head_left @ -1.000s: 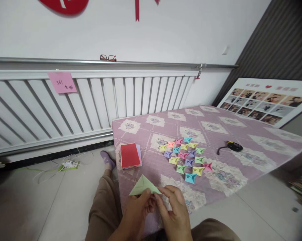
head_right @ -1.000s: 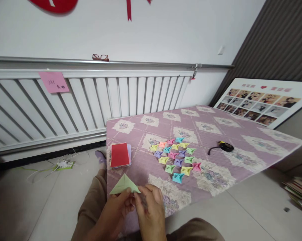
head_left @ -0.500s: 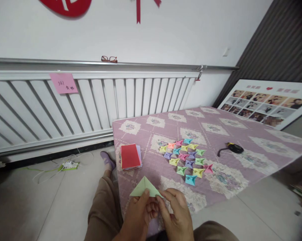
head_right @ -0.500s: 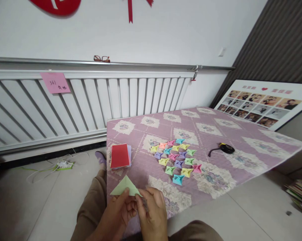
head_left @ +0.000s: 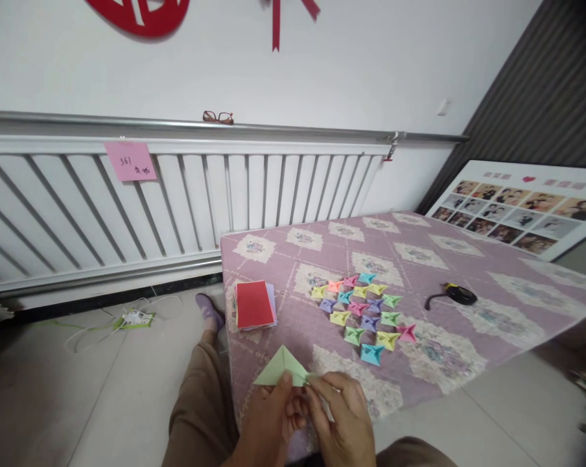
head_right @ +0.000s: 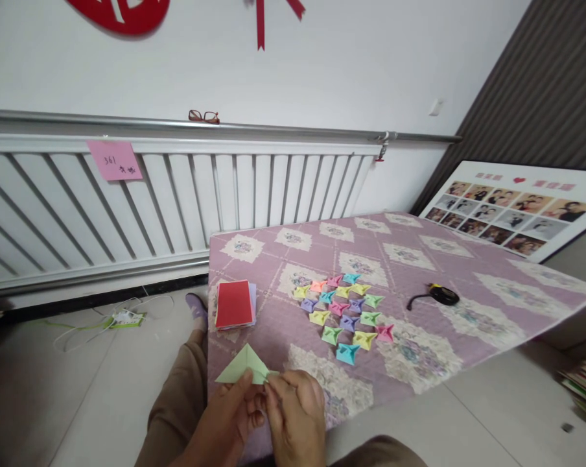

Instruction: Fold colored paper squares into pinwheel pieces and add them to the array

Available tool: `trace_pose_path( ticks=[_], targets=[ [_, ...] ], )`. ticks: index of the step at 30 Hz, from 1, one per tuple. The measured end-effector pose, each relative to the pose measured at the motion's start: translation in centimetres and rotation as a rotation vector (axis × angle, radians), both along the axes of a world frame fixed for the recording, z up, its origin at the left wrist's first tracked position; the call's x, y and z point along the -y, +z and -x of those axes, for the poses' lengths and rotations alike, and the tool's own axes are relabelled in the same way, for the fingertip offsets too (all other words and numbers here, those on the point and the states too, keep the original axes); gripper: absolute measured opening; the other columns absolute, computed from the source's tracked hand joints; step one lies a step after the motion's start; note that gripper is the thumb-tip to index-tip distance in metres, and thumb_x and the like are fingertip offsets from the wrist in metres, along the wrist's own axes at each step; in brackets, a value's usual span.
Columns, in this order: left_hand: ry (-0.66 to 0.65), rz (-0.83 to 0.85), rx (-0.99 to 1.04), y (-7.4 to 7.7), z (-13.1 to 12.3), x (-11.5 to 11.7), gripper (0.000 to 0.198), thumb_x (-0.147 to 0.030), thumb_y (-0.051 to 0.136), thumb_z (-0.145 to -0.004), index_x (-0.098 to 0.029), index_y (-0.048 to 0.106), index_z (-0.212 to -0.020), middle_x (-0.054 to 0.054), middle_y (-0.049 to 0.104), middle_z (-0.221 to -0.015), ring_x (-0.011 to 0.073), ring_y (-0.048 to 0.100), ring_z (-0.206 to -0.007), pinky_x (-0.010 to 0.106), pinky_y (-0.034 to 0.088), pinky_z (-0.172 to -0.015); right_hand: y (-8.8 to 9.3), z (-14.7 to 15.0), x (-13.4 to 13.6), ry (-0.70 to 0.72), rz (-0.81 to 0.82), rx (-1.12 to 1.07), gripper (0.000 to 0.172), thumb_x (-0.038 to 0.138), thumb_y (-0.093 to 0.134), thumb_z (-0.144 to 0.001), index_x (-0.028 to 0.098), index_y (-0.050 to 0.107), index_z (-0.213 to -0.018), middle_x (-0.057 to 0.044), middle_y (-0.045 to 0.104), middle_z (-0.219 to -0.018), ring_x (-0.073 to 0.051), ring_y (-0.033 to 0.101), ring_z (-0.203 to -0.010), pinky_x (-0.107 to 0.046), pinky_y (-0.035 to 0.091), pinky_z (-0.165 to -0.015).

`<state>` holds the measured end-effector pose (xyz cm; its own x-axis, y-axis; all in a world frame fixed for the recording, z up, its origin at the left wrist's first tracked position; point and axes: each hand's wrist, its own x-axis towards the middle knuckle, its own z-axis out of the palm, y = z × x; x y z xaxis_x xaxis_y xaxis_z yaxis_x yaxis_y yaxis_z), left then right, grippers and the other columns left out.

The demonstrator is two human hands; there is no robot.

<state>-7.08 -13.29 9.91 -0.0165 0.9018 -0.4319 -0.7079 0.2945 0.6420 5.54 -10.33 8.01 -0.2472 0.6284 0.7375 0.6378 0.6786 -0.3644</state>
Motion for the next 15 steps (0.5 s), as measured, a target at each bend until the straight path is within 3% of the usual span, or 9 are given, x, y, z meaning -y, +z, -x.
trace_pose_path(
  ticks=[5,9,15],
  targets=[
    [0.011,-0.098,-0.137,-0.5,0.3,0.1,0.056,-0.066,0.075,-0.059,-0.013,0.065,-0.073,0.005,0.064,-0.065,0.0166,0.055,-0.064,0.026,0.035,-0.059,0.7,0.2,0.5,0.047,0.17,-0.095,0.01,0.023,0.056,-0.088,0.027,0.065,-0.09,-0.006,0.058,-0.095,-0.021,0.058,-0.09,-0.033,0.051,-0.075],
    [0.004,-0.142,-0.32,-1.0,0.8,0.2,0.055,-0.069,0.067,-0.067,-0.014,0.065,-0.066,0.005,0.062,-0.064,0.0158,0.05,-0.062,0.028,0.037,-0.063,1.5,0.2,0.5,0.119,0.353,-0.166,0.017,0.03,0.054,-0.09,0.026,0.065,-0.079,-0.007,0.059,-0.1,-0.021,0.059,-0.096,-0.032,0.051,-0.082],
    [-0.022,-0.148,-0.365,-0.9,1.2,0.4,0.055,-0.069,0.065,-0.069,-0.014,0.065,-0.067,0.005,0.063,-0.065,0.0163,0.049,-0.062,0.029,0.038,-0.066,2.3,0.2,0.1,0.17,0.44,-0.234,0.022,0.037,0.053,-0.09,0.025,0.067,-0.076,-0.006,0.062,-0.093,-0.02,0.061,-0.094,-0.028,0.05,-0.08]
  ],
)
